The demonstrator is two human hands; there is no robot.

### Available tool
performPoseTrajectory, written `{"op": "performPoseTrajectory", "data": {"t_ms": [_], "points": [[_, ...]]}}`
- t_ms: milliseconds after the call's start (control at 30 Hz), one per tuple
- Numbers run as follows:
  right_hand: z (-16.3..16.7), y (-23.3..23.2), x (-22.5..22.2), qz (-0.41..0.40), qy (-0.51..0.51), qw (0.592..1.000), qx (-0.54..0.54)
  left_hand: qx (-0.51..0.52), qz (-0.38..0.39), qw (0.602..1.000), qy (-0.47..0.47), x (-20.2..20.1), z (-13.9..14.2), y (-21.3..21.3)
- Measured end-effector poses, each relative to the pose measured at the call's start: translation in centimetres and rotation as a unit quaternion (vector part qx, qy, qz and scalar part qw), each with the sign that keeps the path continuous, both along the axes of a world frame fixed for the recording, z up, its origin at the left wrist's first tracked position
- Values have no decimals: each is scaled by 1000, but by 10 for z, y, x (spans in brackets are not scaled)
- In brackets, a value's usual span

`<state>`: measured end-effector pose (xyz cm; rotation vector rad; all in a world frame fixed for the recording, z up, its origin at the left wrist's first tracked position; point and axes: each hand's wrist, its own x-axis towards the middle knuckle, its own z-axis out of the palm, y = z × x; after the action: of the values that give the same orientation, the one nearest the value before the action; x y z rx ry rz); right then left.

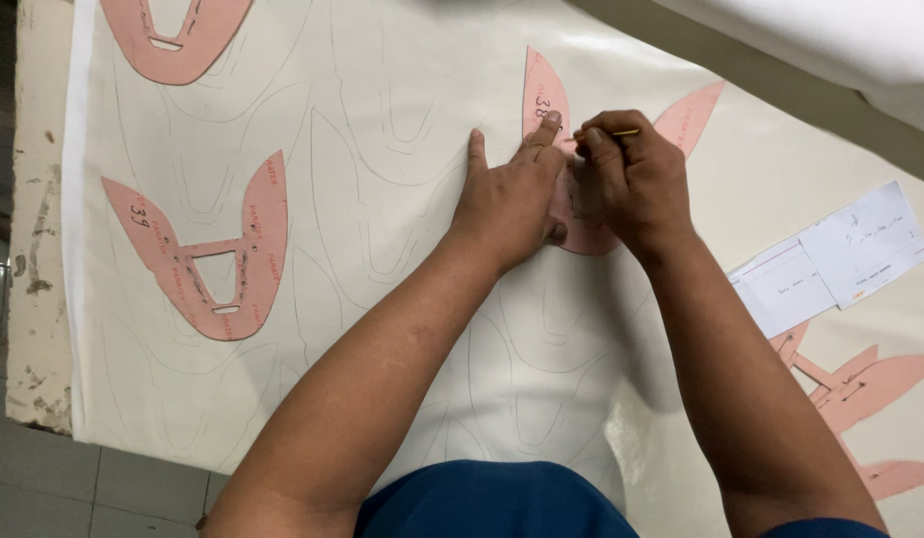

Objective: The person lays pink paper shoe pattern templates on a white sheet of material and traces around their edges with a pencil, repositioning and smoothing the templates one at a time to mark multiple pattern outlines on the sheet.

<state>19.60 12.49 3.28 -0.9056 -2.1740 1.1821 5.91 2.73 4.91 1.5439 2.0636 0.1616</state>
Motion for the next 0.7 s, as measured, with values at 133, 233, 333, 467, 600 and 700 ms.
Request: {"op": "performPoseTrajectory", "data": {"t_ms": [133, 233, 333, 467, 600, 700], "points": [[-3, 4, -5, -15, 28, 999, -11, 39, 2, 999, 6, 1, 3, -1], [-7, 3, -7, -10, 11, 998, 64, 66, 2, 998, 19, 2, 1, 0], [-8, 5, -10, 6, -4, 990, 138, 42, 4, 999, 12, 1, 0, 2], [-4, 11, -6, -15, 57, 998, 25, 30, -7, 999, 15, -2, -3, 2], [2, 2, 26, -45, 153, 984, -83, 102, -5, 994, 25, -5, -11, -7], [5, -21, 66, -133, 141, 972, -129, 94, -3, 992, 80, -13, -21, -27]]}}
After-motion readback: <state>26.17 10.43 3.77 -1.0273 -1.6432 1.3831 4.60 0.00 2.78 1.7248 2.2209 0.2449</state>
